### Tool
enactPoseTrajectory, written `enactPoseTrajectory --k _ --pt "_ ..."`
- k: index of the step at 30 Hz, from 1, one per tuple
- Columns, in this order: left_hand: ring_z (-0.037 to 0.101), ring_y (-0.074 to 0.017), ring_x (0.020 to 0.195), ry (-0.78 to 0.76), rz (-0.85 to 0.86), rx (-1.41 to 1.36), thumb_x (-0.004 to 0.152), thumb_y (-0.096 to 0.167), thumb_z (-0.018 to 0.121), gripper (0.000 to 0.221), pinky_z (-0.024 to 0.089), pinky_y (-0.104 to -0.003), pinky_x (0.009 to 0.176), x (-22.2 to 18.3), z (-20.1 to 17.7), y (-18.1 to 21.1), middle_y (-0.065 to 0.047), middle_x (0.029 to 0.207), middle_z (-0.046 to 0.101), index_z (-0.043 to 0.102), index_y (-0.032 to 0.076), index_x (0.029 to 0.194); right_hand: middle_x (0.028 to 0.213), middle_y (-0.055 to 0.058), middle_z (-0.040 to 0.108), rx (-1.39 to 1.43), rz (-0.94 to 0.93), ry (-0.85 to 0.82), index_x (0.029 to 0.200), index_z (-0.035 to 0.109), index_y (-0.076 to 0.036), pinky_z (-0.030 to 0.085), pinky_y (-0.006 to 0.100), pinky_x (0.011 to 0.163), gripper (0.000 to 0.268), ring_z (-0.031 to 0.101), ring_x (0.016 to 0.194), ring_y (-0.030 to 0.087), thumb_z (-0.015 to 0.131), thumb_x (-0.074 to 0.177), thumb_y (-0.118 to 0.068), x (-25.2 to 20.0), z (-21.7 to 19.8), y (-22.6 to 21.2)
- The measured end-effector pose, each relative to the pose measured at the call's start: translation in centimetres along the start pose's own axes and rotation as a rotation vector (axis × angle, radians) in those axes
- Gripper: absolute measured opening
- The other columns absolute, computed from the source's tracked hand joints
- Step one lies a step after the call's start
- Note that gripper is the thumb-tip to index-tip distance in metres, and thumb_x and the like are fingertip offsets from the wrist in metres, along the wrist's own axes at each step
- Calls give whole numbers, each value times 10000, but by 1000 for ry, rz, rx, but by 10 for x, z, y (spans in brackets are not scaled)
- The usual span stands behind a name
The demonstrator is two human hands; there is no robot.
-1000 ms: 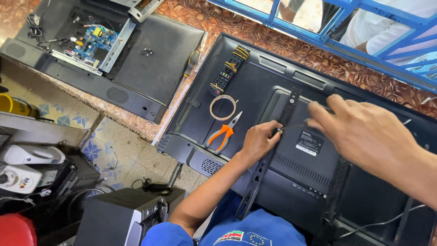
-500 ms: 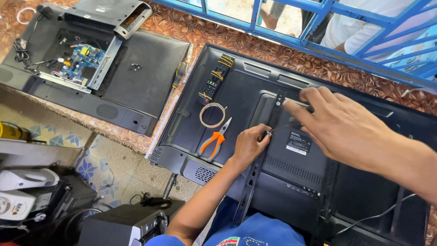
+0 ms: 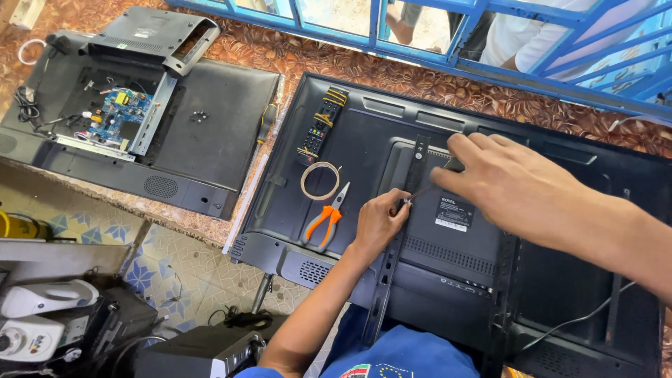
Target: The person attaches a metal stand to the back of a television using a screwdriver and screws. They secure the stand by tightening multiple screws into the designated holes on the TV casing. The person also handles a roll of tape and a pair of pliers during the process.
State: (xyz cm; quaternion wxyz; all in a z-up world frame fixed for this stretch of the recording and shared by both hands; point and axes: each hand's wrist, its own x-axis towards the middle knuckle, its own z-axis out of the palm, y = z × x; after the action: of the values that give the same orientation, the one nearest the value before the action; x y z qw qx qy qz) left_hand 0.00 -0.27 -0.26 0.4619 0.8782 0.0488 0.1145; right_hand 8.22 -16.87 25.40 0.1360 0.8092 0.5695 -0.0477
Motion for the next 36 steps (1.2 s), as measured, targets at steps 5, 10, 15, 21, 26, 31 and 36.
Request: enactPoseTrajectory --k 5,10,15,21,26,31,36 --pt "488 -149 539 -14 5 11 931 201 667 154 405 -349 534 0 -1 -2 28 595 496 717 164 1071 966 67 613 -297 86 178 1291 531 -114 574 341 611 416 677 734 214 581 990 -398 -1 -3 -18" --pt "469 -186 546 -17 -5 34 914 190 659 68 380 -380 519 -1 1 -2 10 603 467 648 149 967 1182 135 500 -47 -273 132 1494 410 -99 471 416 744 980 504 924 297 735 589 89 -1 -4 -9" --pt "483 -146 531 -6 4 19 930 202 670 174 404 -345 525 0 2 -3 29 586 483 727 166 1091 783 14 595 -375 99 232 892 572 -178 539 315 522 369 675 625 178 519 1112 -470 -1 15 -13" --pt "466 -146 535 -9 13 12 940 200 675 153 414 -347 530 0 -1 -1 27 594 474 708 155 1083 1133 146 512 139 -158 30 1425 438 -88 490 452 782 797 569 929 338 575 683 168 -11 -10 5" --pt "485 -146 551 -11 12 11 940 209 667 160 411 -349 548 1 -2 0 26 606 503 720 164 1084 866 60 562 -201 54 180 1022 540 -156 533 348 498 321 654 619 206 538 1065 -473 -1 4 -14" --pt "465 -159 533 -21 18 13 926 192 679 141 397 -361 536 -2 -3 1 9 592 498 716 158 1057 1135 121 490 83 -128 47 1512 375 -103 524 396 689 1029 565 877 292 792 587 65 -5 -5 -18" --pt "510 -165 541 11 51 44 916 194 704 116 409 -364 546 3 -2 1 19 597 511 713 177 1031 754 -4 573 -270 193 332 921 583 -163 479 294 407 408 612 484 146 563 1128 -514 6 13 -15"
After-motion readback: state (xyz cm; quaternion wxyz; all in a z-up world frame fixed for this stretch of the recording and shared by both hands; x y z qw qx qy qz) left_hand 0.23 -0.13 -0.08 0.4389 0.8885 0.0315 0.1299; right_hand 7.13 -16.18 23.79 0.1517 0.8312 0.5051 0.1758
